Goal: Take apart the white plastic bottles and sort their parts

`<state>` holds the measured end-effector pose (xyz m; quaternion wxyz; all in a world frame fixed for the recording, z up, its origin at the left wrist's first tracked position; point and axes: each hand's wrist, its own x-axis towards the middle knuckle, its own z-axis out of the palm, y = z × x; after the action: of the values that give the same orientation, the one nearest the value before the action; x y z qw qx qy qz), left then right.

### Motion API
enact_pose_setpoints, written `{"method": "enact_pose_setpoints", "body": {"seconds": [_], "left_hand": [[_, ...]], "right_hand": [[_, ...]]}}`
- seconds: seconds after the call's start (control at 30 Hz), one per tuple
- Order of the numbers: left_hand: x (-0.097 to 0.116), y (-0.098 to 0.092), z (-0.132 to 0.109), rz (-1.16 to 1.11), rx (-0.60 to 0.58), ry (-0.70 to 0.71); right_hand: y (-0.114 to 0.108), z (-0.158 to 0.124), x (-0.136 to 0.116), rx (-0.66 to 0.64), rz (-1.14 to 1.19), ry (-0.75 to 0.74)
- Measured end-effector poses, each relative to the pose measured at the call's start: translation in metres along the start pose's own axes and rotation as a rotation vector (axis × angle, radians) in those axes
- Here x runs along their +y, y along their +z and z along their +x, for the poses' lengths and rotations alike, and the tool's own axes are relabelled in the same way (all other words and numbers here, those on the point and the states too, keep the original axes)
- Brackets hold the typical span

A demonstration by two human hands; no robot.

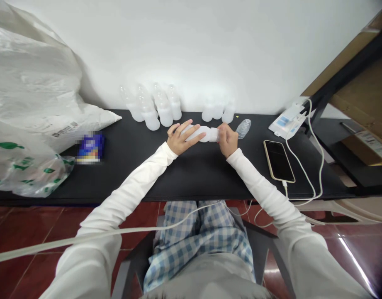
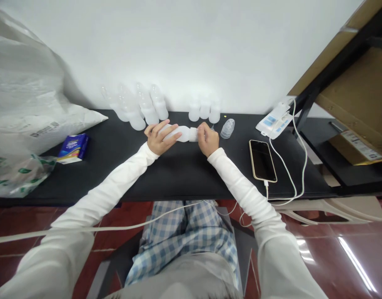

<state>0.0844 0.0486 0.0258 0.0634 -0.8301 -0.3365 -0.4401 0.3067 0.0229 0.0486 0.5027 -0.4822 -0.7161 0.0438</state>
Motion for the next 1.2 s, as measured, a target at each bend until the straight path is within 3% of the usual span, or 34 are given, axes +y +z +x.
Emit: {"method": "enact_pose_setpoints", "body": {"seconds": [0.13, 0.23, 0.37, 0.57, 0.73, 1.07, 1.2], "left_hand": [[-0.005, -0.001, 0.001, -0.018, -0.033, 0.133], [0.000, -0.003, 0.002, -0.042, -0.055, 0.123], [0.010, -0.011, 0.000, -0.137, -0.083, 0.016], [0.014, -0.027, -0.001, -0.363, 0.004, -0.193], [0.005, -0.037, 0.001, -0.506, 0.079, -0.353], [-0.001, -0.040, 0.013, -0.642, 0.084, -0.493], [-0.001, -0.038, 0.014, -0.799, -0.022, -0.677]], "right_hand": [[0.001, 0.001, -0.002, 0.076, 0.052, 0.073], [-0.001, 0.001, 0.001, 0.090, 0.018, 0.073], [-0.004, 0.000, 0.008, 0.000, -0.043, -0.077], [-0.008, 0.001, 0.015, -0.170, -0.074, -0.368], [-0.009, 0.003, 0.011, -0.340, -0.034, -0.421], [-0.004, 0.004, 0.014, -0.342, -0.145, -0.571], [-0.006, 0.004, 0.018, -0.387, -0.175, -0.599]]}}
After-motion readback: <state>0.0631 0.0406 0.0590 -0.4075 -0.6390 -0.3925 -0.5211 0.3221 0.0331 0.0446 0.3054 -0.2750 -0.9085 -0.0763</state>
